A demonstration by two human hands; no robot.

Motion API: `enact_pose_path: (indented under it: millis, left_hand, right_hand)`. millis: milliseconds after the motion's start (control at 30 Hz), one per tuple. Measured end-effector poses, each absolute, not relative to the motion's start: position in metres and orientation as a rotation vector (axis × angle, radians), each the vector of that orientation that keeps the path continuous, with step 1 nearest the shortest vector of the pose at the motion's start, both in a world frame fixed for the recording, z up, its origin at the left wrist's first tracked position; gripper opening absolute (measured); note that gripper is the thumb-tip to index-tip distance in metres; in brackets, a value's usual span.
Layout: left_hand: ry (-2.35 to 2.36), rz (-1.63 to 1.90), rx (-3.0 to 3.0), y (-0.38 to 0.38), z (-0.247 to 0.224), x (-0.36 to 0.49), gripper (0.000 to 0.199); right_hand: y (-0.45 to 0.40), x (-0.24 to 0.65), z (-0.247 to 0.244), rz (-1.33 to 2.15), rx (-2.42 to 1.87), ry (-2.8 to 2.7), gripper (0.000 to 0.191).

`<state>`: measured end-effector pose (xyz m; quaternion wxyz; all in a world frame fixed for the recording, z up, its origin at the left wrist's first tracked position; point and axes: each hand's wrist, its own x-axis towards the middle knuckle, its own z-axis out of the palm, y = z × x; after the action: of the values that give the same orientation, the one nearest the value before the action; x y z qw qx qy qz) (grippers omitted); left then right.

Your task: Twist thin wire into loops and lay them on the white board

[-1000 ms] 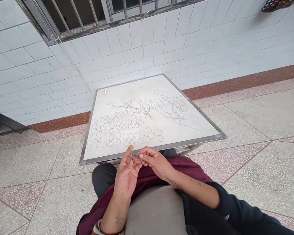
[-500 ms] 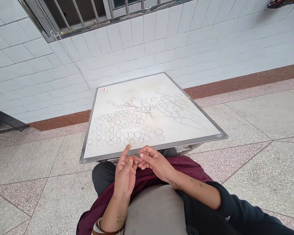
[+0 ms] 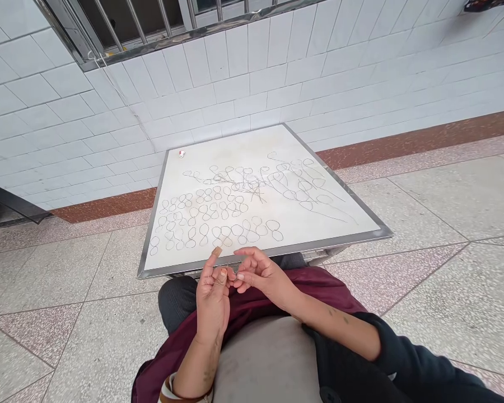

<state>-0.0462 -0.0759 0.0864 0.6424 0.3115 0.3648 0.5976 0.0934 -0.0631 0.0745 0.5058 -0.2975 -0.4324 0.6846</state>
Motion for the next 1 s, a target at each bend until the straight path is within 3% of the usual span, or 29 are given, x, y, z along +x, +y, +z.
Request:
enact_pose_path:
  millis: [100, 267, 533, 1000]
  left_hand:
    - [0.827, 1.356, 0.684, -0.076, 0.088, -0.046, 0.051]
    - [0.813, 1.334, 0.692, -0.076, 0.09, -0.045, 0.047]
    - [0.831, 1.329, 0.699, -0.076, 0.088, -0.046, 0.047]
    - [0.865, 1.353, 0.758, -0.078, 0.084, -0.047, 0.05]
  right_hand:
    - [-0.065, 0.096, 0.075, 1.452, -0.822, -1.253, 0.042]
    - [-0.068, 0.096, 0.079, 1.174, -0.967, -1.439, 0.008]
    - [-0.069, 0.094, 0.078, 1.049, -1.075, -1.589, 0.017]
    - [-0.07, 0.094, 0.085, 1.145, -1.106, -1.572, 0.023]
